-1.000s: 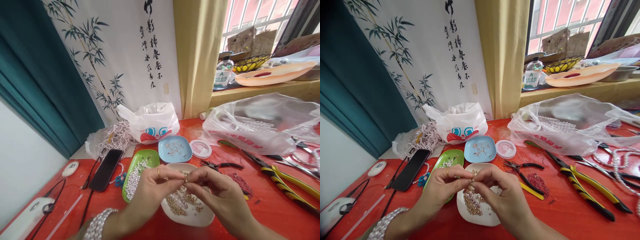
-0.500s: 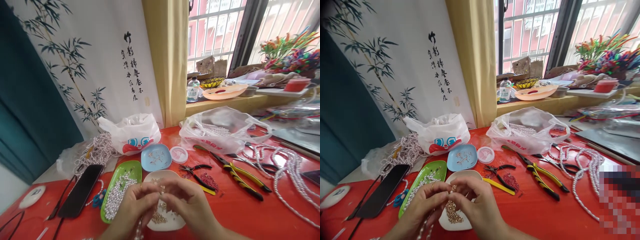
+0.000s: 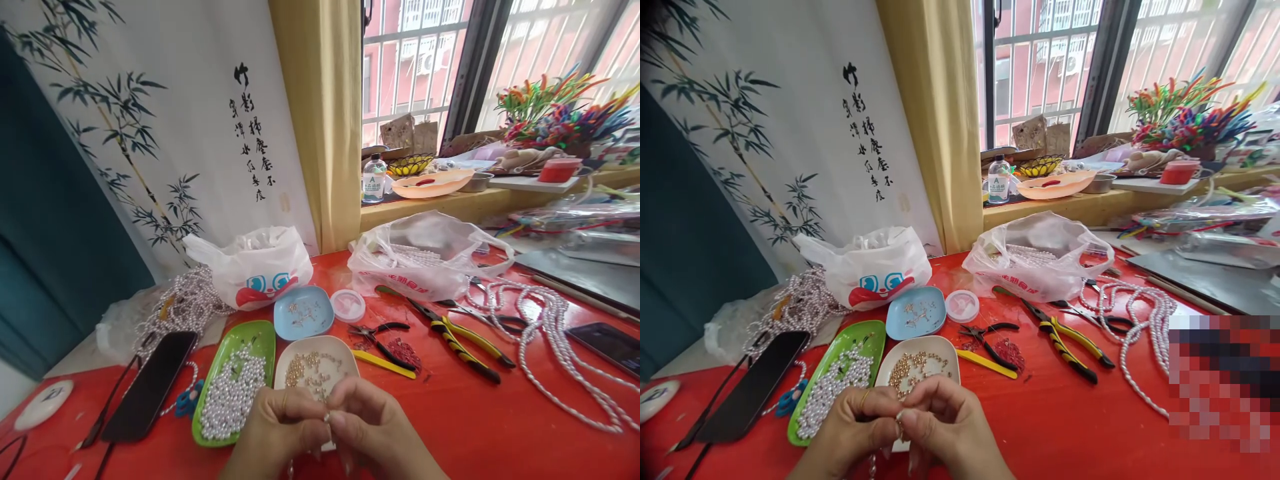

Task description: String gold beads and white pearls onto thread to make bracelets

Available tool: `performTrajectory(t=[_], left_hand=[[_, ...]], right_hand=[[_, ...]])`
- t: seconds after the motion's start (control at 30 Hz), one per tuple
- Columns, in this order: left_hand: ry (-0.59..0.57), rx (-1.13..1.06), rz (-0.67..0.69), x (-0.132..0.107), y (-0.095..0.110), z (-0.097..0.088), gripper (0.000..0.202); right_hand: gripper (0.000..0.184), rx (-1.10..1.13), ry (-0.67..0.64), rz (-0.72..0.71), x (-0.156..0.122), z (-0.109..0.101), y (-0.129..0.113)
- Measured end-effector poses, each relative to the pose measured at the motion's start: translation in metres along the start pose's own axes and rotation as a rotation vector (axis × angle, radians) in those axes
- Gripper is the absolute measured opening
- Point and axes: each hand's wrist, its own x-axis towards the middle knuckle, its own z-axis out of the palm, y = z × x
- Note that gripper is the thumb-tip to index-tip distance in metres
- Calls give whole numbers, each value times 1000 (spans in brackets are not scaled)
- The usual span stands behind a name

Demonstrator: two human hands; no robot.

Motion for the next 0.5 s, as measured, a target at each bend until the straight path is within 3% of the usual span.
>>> performTrajectory(t=[0.2, 0.37, 0.43, 0.5], left_hand=[[-27, 40, -32, 0, 2, -1, 25], [-17, 74, -78, 3, -1, -1, 32], [-1, 72, -110, 5, -2, -1, 28], [34, 72, -140, 7, -2, -3, 28]], right_hand=[[29, -40, 72, 5, 4, -4, 0], [28, -215, 66, -58, 6, -10, 3], [24, -419, 81, -132, 6, -17, -4], [18, -773, 135, -295, 8, -31, -15]])
